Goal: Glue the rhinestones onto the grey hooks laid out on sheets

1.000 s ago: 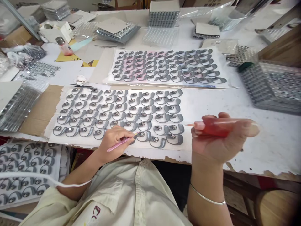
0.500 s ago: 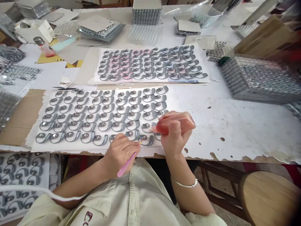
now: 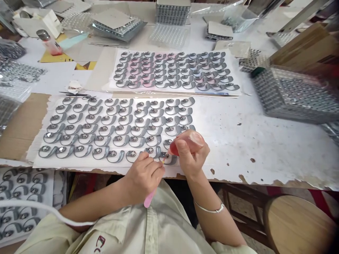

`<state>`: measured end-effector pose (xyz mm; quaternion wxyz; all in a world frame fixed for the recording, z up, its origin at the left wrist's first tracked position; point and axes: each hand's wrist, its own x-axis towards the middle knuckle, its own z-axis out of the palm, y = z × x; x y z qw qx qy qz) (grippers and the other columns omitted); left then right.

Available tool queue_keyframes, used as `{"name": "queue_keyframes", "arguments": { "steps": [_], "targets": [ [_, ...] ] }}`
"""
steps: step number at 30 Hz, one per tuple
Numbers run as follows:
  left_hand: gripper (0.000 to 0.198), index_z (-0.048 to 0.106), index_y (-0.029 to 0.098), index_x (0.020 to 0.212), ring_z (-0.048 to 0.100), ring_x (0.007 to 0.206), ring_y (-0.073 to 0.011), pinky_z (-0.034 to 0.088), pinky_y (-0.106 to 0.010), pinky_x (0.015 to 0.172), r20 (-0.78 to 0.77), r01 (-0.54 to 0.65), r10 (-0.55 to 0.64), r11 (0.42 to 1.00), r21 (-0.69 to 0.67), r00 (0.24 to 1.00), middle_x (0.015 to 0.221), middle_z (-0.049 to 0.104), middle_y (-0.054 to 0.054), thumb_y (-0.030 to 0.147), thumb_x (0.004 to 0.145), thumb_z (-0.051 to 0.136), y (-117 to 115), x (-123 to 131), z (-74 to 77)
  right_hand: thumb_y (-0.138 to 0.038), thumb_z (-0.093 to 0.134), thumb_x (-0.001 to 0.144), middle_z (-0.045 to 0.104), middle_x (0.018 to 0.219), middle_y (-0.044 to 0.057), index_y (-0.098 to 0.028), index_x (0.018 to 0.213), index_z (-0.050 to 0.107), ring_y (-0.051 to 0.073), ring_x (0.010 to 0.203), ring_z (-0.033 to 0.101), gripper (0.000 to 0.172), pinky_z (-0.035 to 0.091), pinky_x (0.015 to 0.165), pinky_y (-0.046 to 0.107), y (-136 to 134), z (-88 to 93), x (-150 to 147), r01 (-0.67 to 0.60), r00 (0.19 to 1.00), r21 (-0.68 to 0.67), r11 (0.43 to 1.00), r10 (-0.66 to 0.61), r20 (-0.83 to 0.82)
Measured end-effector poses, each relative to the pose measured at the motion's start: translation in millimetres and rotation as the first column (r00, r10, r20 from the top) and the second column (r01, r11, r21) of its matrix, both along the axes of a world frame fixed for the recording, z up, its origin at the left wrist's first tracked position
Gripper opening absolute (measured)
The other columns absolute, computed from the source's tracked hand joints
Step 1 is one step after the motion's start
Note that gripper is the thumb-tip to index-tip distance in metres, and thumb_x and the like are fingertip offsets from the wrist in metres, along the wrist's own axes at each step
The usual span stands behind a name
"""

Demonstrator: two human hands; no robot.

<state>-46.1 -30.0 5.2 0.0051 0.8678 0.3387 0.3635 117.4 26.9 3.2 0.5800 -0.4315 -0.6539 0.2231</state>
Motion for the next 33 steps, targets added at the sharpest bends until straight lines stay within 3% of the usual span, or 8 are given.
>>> {"name": "queue_keyframes", "arguments": {
  "steps": [25, 33],
  "targets": [
    [0.020, 0.062, 0.009, 0.082, 0.052, 0.061, -0.0163, 0.042, -0.034, 0.062, -0.002, 0.001, -0.001, 1.000, 0.032, 1.000, 0.074, 0.068, -0.009, 0.000, 0.089, 0.046, 0.8, 2.2, 2.7, -0.031, 0.057, 0.093, 0.059, 0.061, 0.002, -0.019, 0.062, 0.059, 0.016, 0.061, 0.056, 0.033, 0.044, 0.058, 0.033, 2.9, 1.0, -1.1, -0.003, 0.993, 0.104, 0.995, -0.009, 0.118],
    [0.015, 0.061, 0.011, 0.083, 0.053, 0.060, -0.0152, 0.043, -0.033, 0.062, -0.007, -0.022, 0.022, 0.999, 0.030, 1.000, 0.073, 0.068, -0.007, 0.001, 0.089, 0.051, -1.1, 2.6, 2.0, -0.025, 0.059, 0.091, 0.058, 0.061, 0.001, -0.019, 0.062, 0.059, 0.015, 0.060, 0.055, 0.029, 0.045, 0.059, 0.032, 3.5, 0.7, -0.7, -0.003, 0.996, 0.123, 0.992, -0.008, 0.086]
  ]
}}
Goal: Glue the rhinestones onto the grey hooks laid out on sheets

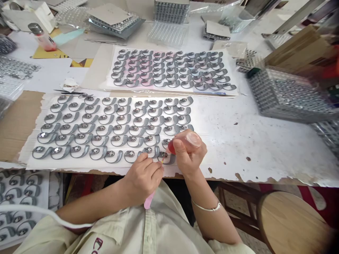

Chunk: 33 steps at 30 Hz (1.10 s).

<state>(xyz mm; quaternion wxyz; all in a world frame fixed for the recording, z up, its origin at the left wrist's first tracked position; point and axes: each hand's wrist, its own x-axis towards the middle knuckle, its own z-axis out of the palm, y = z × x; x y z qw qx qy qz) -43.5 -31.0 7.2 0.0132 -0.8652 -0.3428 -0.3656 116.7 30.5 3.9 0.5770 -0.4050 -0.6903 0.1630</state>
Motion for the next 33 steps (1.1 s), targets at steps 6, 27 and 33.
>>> {"name": "queue_keyframes", "arguments": {
  "steps": [6, 27, 33],
  "targets": [
    [0.015, 0.062, 0.010, 0.083, 0.053, 0.059, -0.0160, 0.044, -0.034, 0.061, 0.002, 0.000, 0.000, 1.000, -0.009, 1.000, 0.073, 0.069, -0.008, 0.000, 0.088, 0.051, -0.9, 0.5, -0.8, -0.026, 0.058, 0.091, 0.060, 0.060, 0.002, -0.019, 0.061, 0.059, 0.016, 0.062, 0.055, 0.031, 0.046, 0.061, 0.034, -0.3, -0.3, 1.3, 0.004, 1.000, -0.009, 1.000, -0.004, -0.009],
    [0.015, 0.062, 0.010, 0.086, 0.053, 0.061, -0.0156, 0.043, -0.034, 0.063, -0.008, 0.002, -0.002, 1.000, -0.005, 1.000, 0.079, 0.070, -0.009, 0.000, 0.087, 0.052, -2.0, -1.3, -3.6, -0.035, 0.055, 0.093, 0.060, 0.059, 0.002, -0.020, 0.062, 0.056, 0.018, 0.060, 0.058, 0.034, 0.048, 0.057, 0.036, -2.7, -4.6, 5.2, 0.060, 0.992, 0.034, 0.998, -0.056, -0.112],
    [0.014, 0.062, 0.009, 0.085, 0.053, 0.062, -0.0160, 0.042, -0.034, 0.063, 0.004, 0.011, -0.011, 1.000, -0.004, 1.000, 0.078, 0.070, -0.009, 0.000, 0.087, 0.052, -2.1, -1.6, -4.6, -0.029, 0.058, 0.091, 0.060, 0.058, 0.000, -0.020, 0.061, 0.058, 0.015, 0.059, 0.056, 0.032, 0.045, 0.056, 0.033, -2.9, -2.8, 4.0, 0.073, 0.994, 0.022, 0.997, -0.071, -0.088]
  ]
}}
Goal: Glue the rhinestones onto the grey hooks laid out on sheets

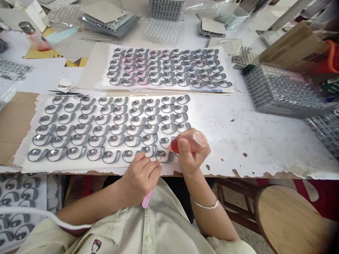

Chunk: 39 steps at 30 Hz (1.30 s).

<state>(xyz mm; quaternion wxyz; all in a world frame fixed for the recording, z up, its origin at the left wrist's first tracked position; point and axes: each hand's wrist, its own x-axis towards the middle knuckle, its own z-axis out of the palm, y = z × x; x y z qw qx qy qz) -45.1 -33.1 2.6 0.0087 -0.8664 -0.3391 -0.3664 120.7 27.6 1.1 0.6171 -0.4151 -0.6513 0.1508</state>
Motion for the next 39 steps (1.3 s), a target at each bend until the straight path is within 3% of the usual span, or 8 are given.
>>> {"name": "queue_keyframes", "arguments": {
  "steps": [14, 24, 34, 39],
  "targets": [
    [0.014, 0.062, 0.010, 0.085, 0.055, 0.061, -0.0156, 0.044, -0.034, 0.063, 0.008, -0.009, 0.009, 1.000, -0.004, 1.000, 0.078, 0.070, -0.009, 0.000, 0.088, 0.052, 0.7, -0.1, 0.6, -0.030, 0.057, 0.092, 0.060, 0.057, 0.002, -0.020, 0.060, 0.058, 0.017, 0.058, 0.056, 0.033, 0.047, 0.058, 0.036, 1.5, -0.5, -3.0, -0.018, 0.995, 0.032, 0.999, 0.015, 0.103],
    [0.016, 0.062, 0.009, 0.084, 0.054, 0.060, -0.0157, 0.043, -0.033, 0.062, 0.020, -0.001, 0.000, 1.000, 0.010, 1.000, 0.077, 0.070, -0.009, -0.001, 0.087, 0.050, 1.6, -1.0, 2.5, -0.030, 0.056, 0.092, 0.059, 0.056, 0.001, -0.020, 0.062, 0.059, 0.017, 0.058, 0.054, 0.032, 0.046, 0.058, 0.035, -0.9, -1.9, 1.3, 0.001, 1.000, 0.016, 1.000, -0.001, 0.014],
    [0.016, 0.061, 0.012, 0.082, 0.054, 0.060, -0.0150, 0.043, -0.033, 0.063, 0.000, -0.012, 0.012, 1.000, 0.009, 1.000, 0.078, 0.069, -0.008, 0.001, 0.089, 0.051, 0.8, -1.2, 1.4, -0.036, 0.058, 0.091, 0.058, 0.058, 0.002, -0.019, 0.059, 0.058, 0.016, 0.057, 0.054, 0.036, 0.046, 0.053, 0.035, -2.3, -5.2, 2.5, 0.051, 0.998, -0.053, 0.997, -0.049, 0.042],
    [0.019, 0.063, 0.010, 0.082, 0.053, 0.060, -0.0153, 0.043, -0.033, 0.063, 0.001, -0.003, 0.003, 1.000, 0.008, 1.000, 0.075, 0.069, -0.008, 0.000, 0.088, 0.049, 1.7, -1.8, 2.9, -0.033, 0.058, 0.091, 0.060, 0.060, 0.003, -0.019, 0.060, 0.060, 0.017, 0.059, 0.056, 0.034, 0.046, 0.056, 0.035, -2.3, -6.0, 2.3, 0.012, 0.999, -0.061, 0.998, -0.010, 0.042]
  ]
}}
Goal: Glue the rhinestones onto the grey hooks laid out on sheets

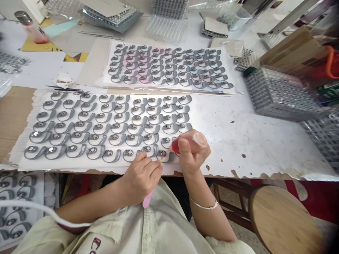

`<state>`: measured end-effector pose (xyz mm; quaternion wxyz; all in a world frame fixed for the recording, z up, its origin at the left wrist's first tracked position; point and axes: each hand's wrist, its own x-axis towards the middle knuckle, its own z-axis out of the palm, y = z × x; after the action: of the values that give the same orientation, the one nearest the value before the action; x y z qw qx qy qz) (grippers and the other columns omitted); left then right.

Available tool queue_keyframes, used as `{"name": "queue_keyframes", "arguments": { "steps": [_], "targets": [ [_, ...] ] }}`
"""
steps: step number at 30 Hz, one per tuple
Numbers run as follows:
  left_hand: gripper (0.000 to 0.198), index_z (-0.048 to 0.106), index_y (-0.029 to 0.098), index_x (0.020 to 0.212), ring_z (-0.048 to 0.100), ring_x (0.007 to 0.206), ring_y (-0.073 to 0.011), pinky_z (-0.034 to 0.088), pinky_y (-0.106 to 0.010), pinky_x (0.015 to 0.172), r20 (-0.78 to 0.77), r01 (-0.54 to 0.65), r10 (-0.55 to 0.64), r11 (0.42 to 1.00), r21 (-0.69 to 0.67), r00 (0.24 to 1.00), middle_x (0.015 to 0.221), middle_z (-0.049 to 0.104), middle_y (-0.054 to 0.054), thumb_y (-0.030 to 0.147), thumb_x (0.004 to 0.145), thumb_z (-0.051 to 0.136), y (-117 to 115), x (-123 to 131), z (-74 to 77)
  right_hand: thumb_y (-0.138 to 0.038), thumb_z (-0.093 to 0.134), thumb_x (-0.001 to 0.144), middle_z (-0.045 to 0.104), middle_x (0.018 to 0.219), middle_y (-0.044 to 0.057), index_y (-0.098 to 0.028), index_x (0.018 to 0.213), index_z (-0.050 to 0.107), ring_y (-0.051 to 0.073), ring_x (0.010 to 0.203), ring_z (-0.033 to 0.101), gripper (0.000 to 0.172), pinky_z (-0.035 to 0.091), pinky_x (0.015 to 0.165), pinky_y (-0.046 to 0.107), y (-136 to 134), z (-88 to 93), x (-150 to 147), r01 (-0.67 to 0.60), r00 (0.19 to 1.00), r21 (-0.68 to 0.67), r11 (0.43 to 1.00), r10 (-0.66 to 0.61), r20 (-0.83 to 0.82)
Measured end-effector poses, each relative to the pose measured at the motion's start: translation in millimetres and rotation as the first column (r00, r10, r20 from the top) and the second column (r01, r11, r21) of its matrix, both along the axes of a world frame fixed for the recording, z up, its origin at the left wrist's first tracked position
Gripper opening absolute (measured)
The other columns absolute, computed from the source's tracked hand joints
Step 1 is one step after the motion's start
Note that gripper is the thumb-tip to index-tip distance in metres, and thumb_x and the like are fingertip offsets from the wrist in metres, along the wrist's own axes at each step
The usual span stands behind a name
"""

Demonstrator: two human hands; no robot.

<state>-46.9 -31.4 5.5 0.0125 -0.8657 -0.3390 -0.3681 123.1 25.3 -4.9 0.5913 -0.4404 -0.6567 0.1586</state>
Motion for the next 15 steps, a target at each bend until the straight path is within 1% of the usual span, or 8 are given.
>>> {"name": "queue_keyframes", "arguments": {
  "steps": [8, 15],
  "targets": [
    [0.019, 0.063, 0.009, 0.083, 0.053, 0.060, -0.0163, 0.042, -0.034, 0.061, 0.010, 0.007, -0.007, 1.000, -0.010, 1.000, 0.072, 0.068, -0.009, 0.000, 0.088, 0.047, -0.1, 0.2, 0.1, -0.028, 0.060, 0.090, 0.062, 0.062, 0.003, -0.019, 0.063, 0.060, 0.017, 0.061, 0.056, 0.028, 0.046, 0.058, 0.035, 1.2, -1.0, -2.5, -0.041, 0.999, 0.065, 0.997, 0.042, -0.002],
    [0.015, 0.062, 0.009, 0.084, 0.056, 0.061, -0.0167, 0.041, -0.035, 0.062, -0.003, 0.014, -0.014, 1.000, -0.025, 1.000, 0.075, 0.069, -0.009, 0.001, 0.089, 0.050, -2.2, -0.1, -4.2, -0.028, 0.060, 0.089, 0.061, 0.061, 0.003, -0.019, 0.061, 0.058, 0.017, 0.060, 0.056, 0.030, 0.048, 0.057, 0.034, 1.4, -1.1, -2.5, -0.035, 0.999, 0.085, 0.996, 0.034, 0.013]
  ]
}}
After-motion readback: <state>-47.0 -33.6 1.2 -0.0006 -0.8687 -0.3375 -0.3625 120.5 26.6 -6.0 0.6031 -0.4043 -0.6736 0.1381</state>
